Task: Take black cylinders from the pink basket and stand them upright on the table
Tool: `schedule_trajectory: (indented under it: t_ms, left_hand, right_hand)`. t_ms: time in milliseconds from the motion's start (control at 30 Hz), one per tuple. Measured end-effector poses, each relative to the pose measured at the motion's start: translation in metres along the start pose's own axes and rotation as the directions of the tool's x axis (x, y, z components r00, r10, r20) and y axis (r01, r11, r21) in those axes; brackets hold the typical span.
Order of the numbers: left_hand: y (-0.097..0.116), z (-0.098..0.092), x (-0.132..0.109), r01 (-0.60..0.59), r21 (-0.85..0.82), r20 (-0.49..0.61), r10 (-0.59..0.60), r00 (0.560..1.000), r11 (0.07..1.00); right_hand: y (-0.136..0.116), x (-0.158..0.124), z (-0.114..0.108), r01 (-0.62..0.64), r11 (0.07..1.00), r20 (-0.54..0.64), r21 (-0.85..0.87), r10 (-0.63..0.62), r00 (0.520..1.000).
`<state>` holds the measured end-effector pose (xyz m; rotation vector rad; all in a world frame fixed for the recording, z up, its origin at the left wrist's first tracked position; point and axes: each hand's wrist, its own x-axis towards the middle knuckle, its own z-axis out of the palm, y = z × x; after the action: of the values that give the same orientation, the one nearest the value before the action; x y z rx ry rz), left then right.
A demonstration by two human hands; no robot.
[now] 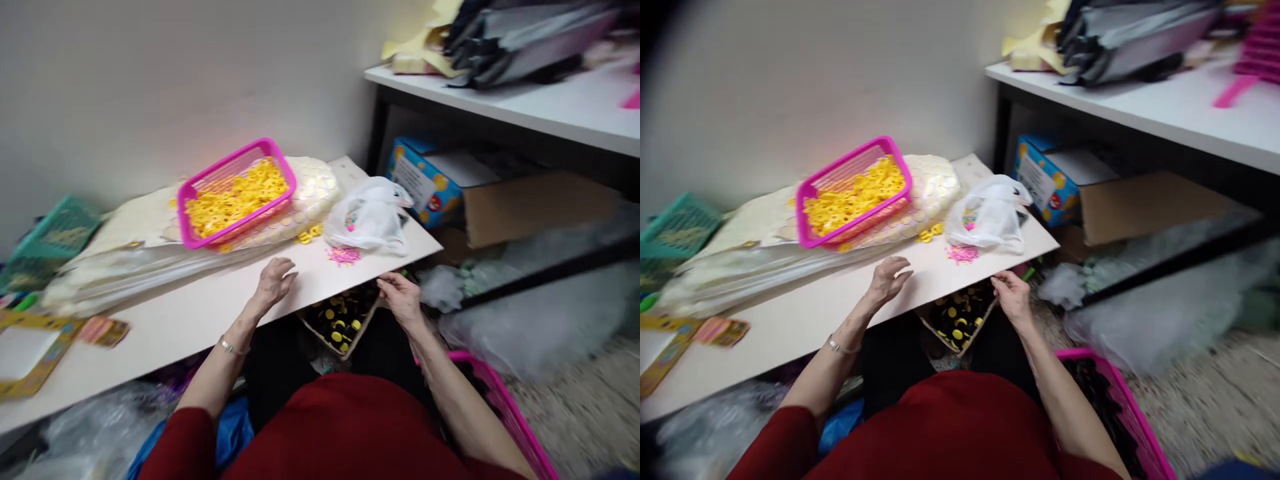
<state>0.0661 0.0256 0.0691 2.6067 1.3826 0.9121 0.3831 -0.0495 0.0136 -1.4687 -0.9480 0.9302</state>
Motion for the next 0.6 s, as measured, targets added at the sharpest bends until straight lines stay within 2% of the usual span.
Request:
schedule_trajectory:
  t_ms: [100,200,267,367,467,533,600]
  left_hand:
    - [0.028,0.028,-0.023,-0.160,-0.068,0.055,0.164,0.985,0.985]
    - [0.058,0.053,-0.029,-0.247,-0.113,0.022,0.251,0.968,0.962]
    - [0.081,0.068,-0.029,-0.323,-0.168,-0.002,0.327,0.945,0.931]
    - [0.118,0.086,-0.031,-0.443,-0.254,0.007,0.460,0.888,0.860]
    - [0.150,0.099,-0.040,-0.477,-0.301,0.084,0.521,0.849,0.826]
    - [0.164,0.106,-0.046,-0.467,-0.332,0.161,0.538,0.828,0.819]
    - [0.173,0.112,-0.052,-0.471,-0.345,0.223,0.558,0.799,0.812]
  right_hand:
    - [0.011,-0.021,-0.021,-0.075,0.995,-0.071,-0.062,0.070,0.995]
    - [0.037,-0.051,-0.047,-0.212,0.968,-0.131,-0.133,0.194,0.972]
    - [0.062,-0.078,-0.067,-0.325,0.929,-0.179,-0.177,0.294,0.939]
    - [0.099,-0.126,-0.094,-0.520,0.830,-0.254,-0.201,0.469,0.846]
    - [0.130,-0.170,-0.114,-0.696,0.701,-0.315,-0.155,0.633,0.707]
    - [0.145,-0.195,-0.123,-0.768,0.630,-0.340,-0.117,0.701,0.627]
    - [0.153,-0.217,-0.130,-0.796,0.597,-0.358,-0.101,0.724,0.589]
